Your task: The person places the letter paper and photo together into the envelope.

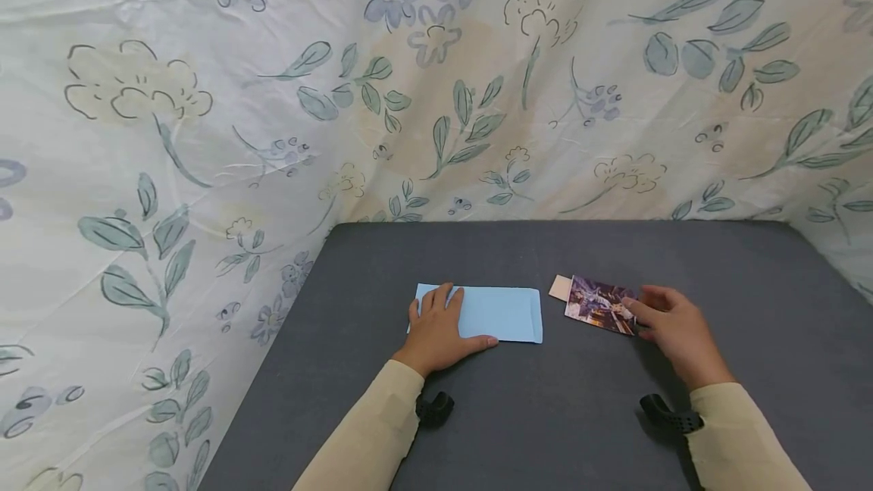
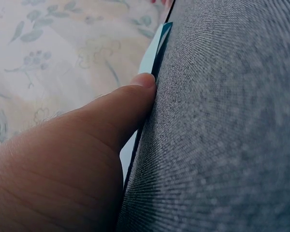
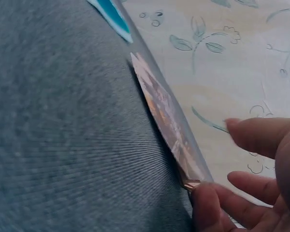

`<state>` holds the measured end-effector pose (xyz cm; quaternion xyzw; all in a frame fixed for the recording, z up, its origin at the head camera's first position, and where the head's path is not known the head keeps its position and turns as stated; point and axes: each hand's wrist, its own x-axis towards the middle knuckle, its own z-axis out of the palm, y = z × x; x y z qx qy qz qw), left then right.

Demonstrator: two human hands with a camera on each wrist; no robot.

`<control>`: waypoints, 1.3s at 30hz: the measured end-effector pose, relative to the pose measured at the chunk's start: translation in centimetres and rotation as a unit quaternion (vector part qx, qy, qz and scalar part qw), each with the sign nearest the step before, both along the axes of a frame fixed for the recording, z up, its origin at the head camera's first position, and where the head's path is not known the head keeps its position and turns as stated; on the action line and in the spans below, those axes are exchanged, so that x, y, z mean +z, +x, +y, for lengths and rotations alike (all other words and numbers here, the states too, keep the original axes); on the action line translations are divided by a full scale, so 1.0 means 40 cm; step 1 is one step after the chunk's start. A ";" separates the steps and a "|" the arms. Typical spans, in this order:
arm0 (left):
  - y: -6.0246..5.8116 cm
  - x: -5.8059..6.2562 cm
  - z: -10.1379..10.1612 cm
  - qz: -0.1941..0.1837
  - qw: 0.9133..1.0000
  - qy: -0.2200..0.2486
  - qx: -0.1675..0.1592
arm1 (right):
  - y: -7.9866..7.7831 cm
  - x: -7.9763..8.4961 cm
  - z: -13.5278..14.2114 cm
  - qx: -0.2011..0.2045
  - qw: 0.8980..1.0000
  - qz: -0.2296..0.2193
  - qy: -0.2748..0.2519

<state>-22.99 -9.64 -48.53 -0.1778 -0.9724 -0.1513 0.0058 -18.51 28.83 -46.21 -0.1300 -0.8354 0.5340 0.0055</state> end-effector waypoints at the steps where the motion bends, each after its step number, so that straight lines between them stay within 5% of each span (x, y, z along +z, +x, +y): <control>1: -0.001 -0.001 0.001 0.000 1.000 0.000 0.001 | -0.003 -0.003 0.001 0.006 1.000 0.001 0.012; 15: -0.011 -0.008 0.013 -0.008 1.000 -0.005 0.007 | -0.025 -0.032 -0.004 0.045 0.987 0.055 0.144; 33: -0.012 -0.011 0.011 -0.015 1.000 -0.006 0.009 | -0.026 -0.022 -0.009 0.041 0.983 0.068 0.168; 39: -0.011 -0.012 0.010 -0.013 1.000 0.000 0.005 | -0.016 -0.020 0.007 0.038 0.991 0.065 0.109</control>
